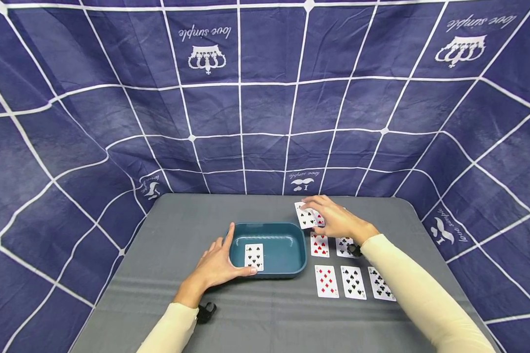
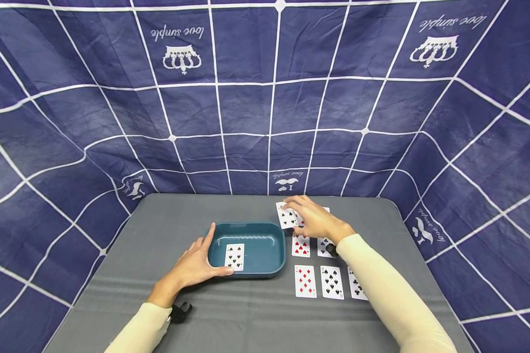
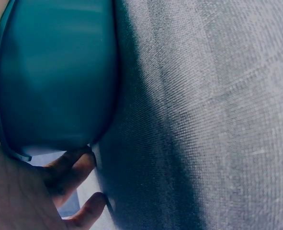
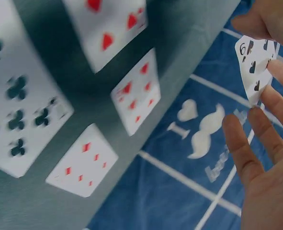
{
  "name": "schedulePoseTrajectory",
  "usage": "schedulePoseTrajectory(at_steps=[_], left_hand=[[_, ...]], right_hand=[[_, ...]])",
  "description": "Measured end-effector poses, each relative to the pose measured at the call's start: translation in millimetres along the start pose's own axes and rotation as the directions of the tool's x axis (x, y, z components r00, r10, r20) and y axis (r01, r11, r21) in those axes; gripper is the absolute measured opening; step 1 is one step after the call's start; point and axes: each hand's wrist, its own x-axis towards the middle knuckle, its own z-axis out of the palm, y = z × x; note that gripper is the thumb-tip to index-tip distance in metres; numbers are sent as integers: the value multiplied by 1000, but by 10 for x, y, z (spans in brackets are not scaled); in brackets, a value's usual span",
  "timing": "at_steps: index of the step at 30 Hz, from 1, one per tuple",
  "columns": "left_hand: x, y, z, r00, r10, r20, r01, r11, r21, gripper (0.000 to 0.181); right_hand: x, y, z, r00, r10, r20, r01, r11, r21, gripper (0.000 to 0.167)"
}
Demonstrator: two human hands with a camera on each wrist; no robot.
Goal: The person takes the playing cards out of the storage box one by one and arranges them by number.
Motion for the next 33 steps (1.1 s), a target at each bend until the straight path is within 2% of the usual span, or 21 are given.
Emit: schedulePoseTrajectory(at_steps=[8,17,23,33], left_hand=[[-23,2,7,1000,-4,-1,4,1000,-7,162],[-4,3,-5,1000,3,1,-3,1000,4,162],[-2,-4,-9,1000,-9,8,9,1000,-5,161],[-10,2,6,1000,5,-5,-5,1000,4,162]], right_hand=[[-293,281,8,991,137,9,-137,990,25,67],[-599,611,11,975,220,-34,-218,975,52,67],[-724,736,10,957,286,-43,-283,957,61,66],[-929,887,-16,930,363,-60,-360,931,54,63]])
